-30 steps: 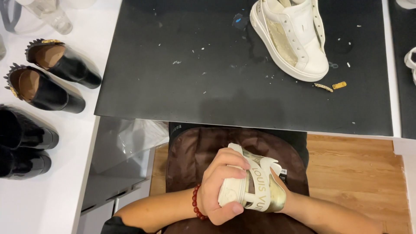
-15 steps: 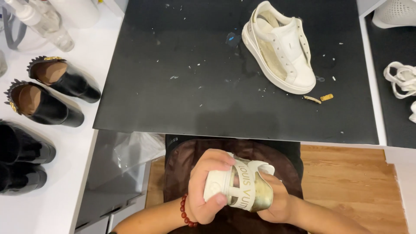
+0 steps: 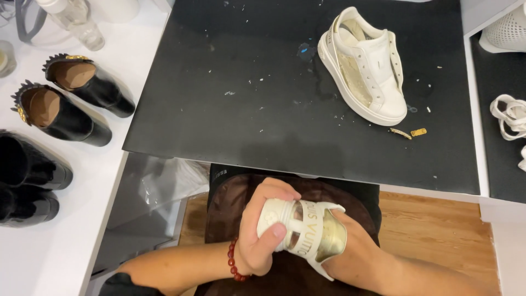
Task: Inspecting white sneakers and removing their insoles and small accessories.
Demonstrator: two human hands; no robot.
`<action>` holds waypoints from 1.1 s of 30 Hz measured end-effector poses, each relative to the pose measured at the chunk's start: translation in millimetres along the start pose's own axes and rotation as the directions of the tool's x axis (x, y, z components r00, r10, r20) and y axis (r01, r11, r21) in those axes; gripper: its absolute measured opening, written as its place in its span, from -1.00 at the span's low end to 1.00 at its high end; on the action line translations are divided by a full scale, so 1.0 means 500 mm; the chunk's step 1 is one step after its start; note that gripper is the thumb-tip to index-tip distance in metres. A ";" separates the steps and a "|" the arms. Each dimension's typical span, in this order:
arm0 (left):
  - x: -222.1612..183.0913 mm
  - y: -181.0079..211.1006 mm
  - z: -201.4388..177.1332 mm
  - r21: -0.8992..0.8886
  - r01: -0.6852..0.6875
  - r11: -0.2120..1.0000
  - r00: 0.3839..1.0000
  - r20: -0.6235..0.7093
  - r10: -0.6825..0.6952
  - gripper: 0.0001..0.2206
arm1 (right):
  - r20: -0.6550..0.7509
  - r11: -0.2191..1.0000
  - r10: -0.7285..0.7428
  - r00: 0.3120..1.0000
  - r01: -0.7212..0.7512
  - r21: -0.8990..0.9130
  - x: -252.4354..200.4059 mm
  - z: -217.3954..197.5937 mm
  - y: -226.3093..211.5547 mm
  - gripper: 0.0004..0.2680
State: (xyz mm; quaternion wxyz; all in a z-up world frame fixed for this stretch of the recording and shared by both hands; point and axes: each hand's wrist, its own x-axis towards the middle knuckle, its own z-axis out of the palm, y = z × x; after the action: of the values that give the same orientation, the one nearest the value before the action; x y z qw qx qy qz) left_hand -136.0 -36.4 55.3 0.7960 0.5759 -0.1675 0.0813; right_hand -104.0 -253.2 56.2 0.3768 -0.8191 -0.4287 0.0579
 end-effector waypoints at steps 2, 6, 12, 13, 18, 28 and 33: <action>0.020 0.006 -0.005 0.051 -0.030 0.998 0.999 -0.013 0.030 -0.60 | 0.030 0.994 0.098 0.995 -0.099 0.040 0.023 -0.018 -0.016 -0.64; 0.070 0.028 -0.013 0.052 0.009 0.999 1.000 -0.005 -0.008 -0.62 | -0.010 0.995 -0.084 0.996 0.083 -0.057 0.066 -0.053 0.016 -0.66; 0.113 0.021 -0.014 -0.378 0.233 0.896 0.962 -0.045 -0.269 -0.72 | 0.102 0.891 -0.435 0.895 0.444 -0.093 0.035 -0.070 0.102 -0.88; 0.116 0.018 -0.015 -0.465 0.275 0.841 0.940 -0.053 -0.337 -0.75 | 0.126 0.901 -0.413 0.902 0.425 -0.090 0.032 -0.065 0.101 -0.88; 0.120 -0.003 -0.012 -0.595 0.298 0.746 0.895 -0.097 -0.435 -0.79 | 0.135 0.941 -0.328 0.935 0.335 -0.034 0.067 -0.067 0.036 -0.79; 0.154 -0.015 -0.041 -0.564 0.397 0.724 0.830 -0.115 -0.545 -0.79 | 0.178 0.992 -0.055 0.983 0.074 -0.100 0.100 -0.065 0.019 -0.67; 0.157 -0.014 -0.030 -0.580 0.399 0.710 0.834 -0.092 -0.544 -0.78 | 0.321 0.990 -0.024 0.947 0.066 -0.122 0.104 -0.051 0.058 -0.74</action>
State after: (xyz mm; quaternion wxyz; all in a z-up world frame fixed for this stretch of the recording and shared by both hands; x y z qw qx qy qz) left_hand -58.2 -29.7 73.2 0.9330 0.3367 0.0748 -0.1031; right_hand -41.7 -238.7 66.7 0.2494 -0.8118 -0.5054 0.1526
